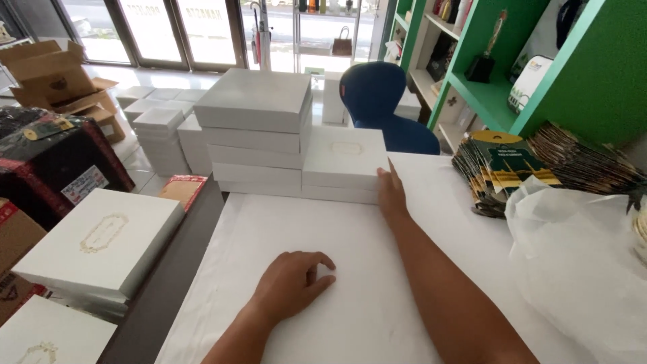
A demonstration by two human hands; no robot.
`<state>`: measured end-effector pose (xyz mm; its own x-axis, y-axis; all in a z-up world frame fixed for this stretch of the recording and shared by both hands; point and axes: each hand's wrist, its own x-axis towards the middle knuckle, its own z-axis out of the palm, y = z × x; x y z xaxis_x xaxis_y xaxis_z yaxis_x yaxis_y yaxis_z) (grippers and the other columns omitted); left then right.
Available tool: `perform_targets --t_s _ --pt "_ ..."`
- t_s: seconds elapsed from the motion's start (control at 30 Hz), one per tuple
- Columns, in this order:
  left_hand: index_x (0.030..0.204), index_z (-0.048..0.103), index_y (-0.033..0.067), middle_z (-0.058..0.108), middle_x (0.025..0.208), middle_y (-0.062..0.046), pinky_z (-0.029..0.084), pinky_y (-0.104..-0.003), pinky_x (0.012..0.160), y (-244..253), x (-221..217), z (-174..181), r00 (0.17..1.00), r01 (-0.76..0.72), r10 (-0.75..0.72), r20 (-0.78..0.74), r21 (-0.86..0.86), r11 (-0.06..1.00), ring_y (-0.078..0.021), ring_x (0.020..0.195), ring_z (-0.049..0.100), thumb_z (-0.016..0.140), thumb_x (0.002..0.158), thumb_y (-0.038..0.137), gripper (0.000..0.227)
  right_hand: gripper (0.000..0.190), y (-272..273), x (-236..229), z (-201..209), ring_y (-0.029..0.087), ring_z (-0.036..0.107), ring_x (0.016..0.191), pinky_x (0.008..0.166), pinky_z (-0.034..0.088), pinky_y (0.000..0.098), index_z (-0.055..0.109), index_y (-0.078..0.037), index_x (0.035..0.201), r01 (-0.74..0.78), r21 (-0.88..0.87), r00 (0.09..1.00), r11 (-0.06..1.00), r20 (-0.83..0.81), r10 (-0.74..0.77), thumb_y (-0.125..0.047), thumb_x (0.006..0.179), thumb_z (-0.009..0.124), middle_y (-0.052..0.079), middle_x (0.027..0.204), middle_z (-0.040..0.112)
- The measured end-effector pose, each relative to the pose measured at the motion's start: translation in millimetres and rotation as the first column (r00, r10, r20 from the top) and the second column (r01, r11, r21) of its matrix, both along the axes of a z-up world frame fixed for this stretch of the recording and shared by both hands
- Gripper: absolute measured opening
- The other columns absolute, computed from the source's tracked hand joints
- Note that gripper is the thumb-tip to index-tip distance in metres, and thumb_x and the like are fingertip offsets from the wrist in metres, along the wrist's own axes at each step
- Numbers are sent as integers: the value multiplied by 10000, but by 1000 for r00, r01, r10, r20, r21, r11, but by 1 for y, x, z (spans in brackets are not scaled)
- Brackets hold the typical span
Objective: The person wraps ceramic plates in protective paper and places them into individual white boxes.
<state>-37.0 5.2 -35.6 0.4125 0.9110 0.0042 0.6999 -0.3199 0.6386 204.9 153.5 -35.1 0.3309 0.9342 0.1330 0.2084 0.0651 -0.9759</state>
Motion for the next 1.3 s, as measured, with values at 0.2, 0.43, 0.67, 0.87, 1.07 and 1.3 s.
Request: perform_targets --t_s 0.2,0.43,0.67,0.87,1.07,1.3 --pt "1034 755 303 577 636 101 487 -256 767 -2 2 2 999 -35 35 -7 -30 999 -101 657 549 676 923 341 141 715 6 2 -5 272 466 1431 1193 312 401 489 -165 1522 10 11 999 1000 37 -10 -411 860 373 83 1539 536" --pt "1008 772 329 603 600 74 488 -292 667 13 -5 -25 996 32 -39 81 85 996 -114 583 565 725 853 350 163 776 45 30 -63 300 483 1409 1139 365 433 331 -142 1584 126 290 988 949 54 -148 -575 952 453 167 1578 452" --pt "1019 812 357 571 599 67 482 -256 694 13 0 -28 998 -60 60 5 -12 998 -103 597 535 716 868 385 180 231 -36 119 48 188 582 829 813 471 365 572 -158 1070 222 662 836 716 249 -490 -343 933 584 29 917 596" --pt "1030 849 295 578 676 43 469 -236 741 -8 12 7 982 -184 187 0 -155 970 -111 649 518 707 900 325 194 160 -98 336 127 408 576 605 529 360 559 567 -119 773 73 744 85 664 659 -748 -174 912 623 142 655 582" --pt "1037 861 258 565 688 3 435 -249 733 5 10 -16 978 -206 208 4 -134 969 -140 660 507 695 931 327 208 553 -147 438 138 462 675 989 803 564 515 716 49 1090 716 153 -8 682 978 -211 -465 888 686 260 1057 717" --pt "996 886 215 499 703 -24 405 -252 746 0 12 -9 958 -271 282 45 -171 947 -160 677 465 687 941 283 217 297 -145 443 133 368 639 738 563 510 454 624 7 782 688 27 129 725 979 -159 -261 898 680 170 806 664"
